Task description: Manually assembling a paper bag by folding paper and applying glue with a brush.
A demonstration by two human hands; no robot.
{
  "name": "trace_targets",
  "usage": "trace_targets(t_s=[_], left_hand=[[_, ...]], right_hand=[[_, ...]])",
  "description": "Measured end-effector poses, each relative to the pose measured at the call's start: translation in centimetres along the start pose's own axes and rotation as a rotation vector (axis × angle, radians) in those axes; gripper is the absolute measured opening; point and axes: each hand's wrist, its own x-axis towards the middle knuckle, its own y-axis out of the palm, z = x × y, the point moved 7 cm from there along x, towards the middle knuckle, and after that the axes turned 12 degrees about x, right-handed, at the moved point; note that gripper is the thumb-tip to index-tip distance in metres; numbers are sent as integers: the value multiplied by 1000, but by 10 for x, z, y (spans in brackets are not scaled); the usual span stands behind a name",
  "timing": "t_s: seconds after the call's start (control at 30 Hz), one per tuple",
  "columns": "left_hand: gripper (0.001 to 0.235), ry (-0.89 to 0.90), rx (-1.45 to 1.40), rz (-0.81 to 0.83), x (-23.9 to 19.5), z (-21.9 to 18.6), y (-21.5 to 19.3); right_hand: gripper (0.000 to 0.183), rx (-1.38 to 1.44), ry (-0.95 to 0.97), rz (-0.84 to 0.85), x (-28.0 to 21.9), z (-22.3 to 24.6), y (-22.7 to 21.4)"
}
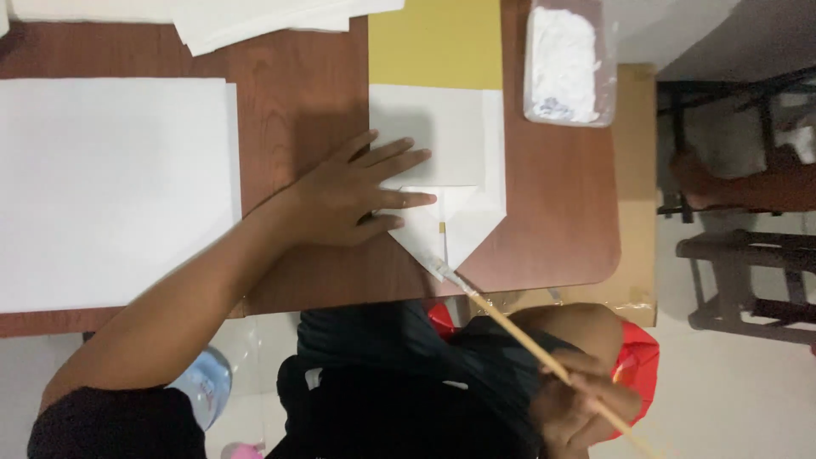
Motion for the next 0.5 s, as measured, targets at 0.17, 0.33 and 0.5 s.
trace_targets(t_s=[0.17,0.33,0.5], left_hand=[[36,4,57,-153,3,-1,-15],[37,-8,42,-64,7,2,-12],[37,-37,11,-33,7,5,-11]], right_hand=[[51,635,-225,443,-27,-44,-33],[24,268,-3,304,-9,-25,12],[20,239,-87,226,18,-14,28]])
